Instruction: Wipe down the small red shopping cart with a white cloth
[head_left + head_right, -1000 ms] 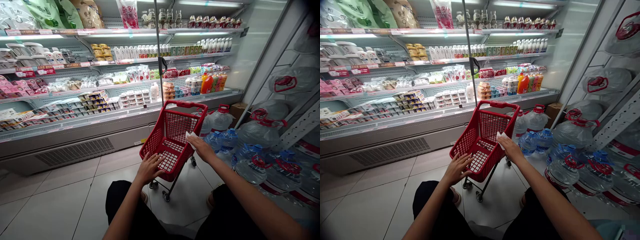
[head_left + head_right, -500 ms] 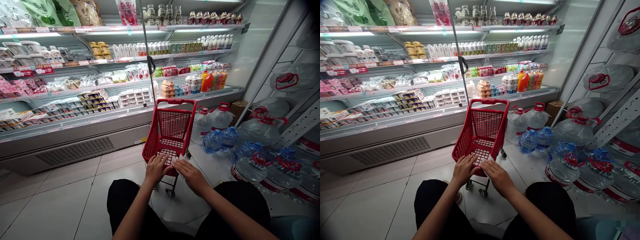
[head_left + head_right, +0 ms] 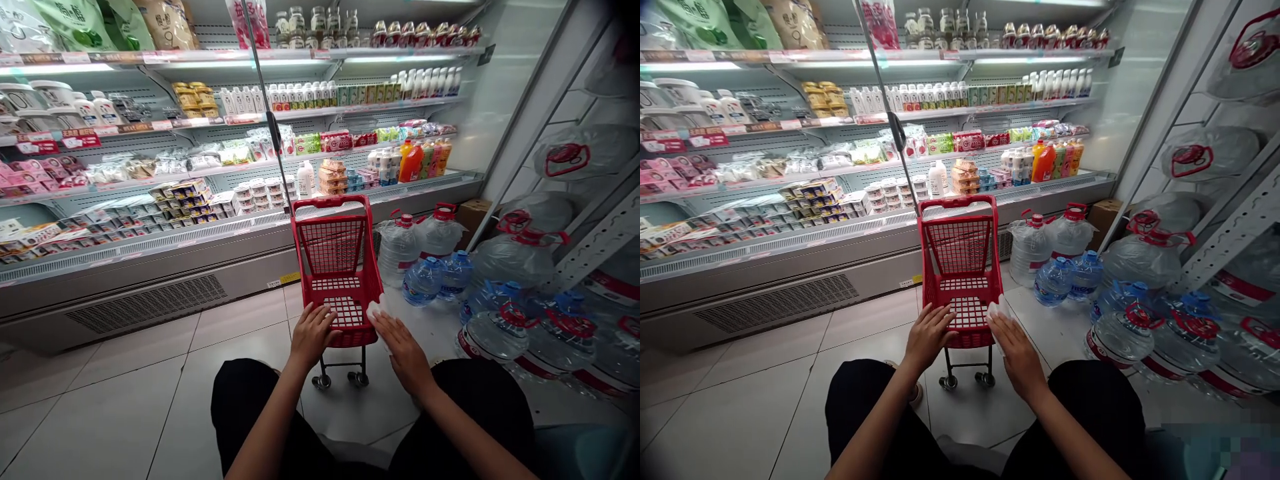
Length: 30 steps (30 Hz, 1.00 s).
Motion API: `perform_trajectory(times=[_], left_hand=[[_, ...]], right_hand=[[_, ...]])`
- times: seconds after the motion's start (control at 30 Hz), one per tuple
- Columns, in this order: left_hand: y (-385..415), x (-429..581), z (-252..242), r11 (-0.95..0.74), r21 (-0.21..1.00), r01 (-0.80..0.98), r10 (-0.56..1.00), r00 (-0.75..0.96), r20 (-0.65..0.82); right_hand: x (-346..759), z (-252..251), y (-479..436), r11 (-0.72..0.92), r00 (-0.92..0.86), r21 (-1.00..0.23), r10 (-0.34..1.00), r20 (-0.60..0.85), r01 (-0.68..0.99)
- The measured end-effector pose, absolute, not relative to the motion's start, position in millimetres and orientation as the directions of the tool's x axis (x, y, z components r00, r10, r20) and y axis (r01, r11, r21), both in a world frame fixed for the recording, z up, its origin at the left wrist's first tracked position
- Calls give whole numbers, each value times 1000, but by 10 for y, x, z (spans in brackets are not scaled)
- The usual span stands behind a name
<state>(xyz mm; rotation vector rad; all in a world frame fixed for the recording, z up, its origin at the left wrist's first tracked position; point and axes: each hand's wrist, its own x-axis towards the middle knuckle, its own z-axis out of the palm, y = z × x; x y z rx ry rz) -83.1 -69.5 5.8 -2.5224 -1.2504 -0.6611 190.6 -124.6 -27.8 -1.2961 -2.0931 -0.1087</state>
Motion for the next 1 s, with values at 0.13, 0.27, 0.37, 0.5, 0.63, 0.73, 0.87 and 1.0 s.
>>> perform_trajectory(times=[0.13,0.27,0.37,0.5,0.63,0.73,0.87,1.0], left_hand=[[-819,-497,6,-565,7,825,695,472,542],[-927,-238,7,-567,46,822,693,447,565],[-909,-272,84,-659,41,751,659,550,514],[-693,-552,272,-711,-9,703,625,638,450],[-450,-646,361,-732,-16,681,614,671,415],[-387,-495,307,-724,2,690,622,652,434],[-444,-170,205,-680,23,733,651,588,480],[-556,125,177,-656,28,755,665,559,495]], right_hand=[[1574,-316,-1289,534,-320,-208,727,608,820],[1384,-328,-1197,565,-340,-180,689,640,805],[1582,-338,-1203,585,-381,-161,687,619,795],[2126,-349,-1236,502,-311,-198,751,583,842],[2400,-335,-1218,374,-169,-274,811,560,886],[2239,-296,-1260,370,-153,-295,812,563,881],[1836,-257,-1421,456,-227,-302,792,566,838],[1808,-263,-1552,465,-210,-323,781,588,824]])
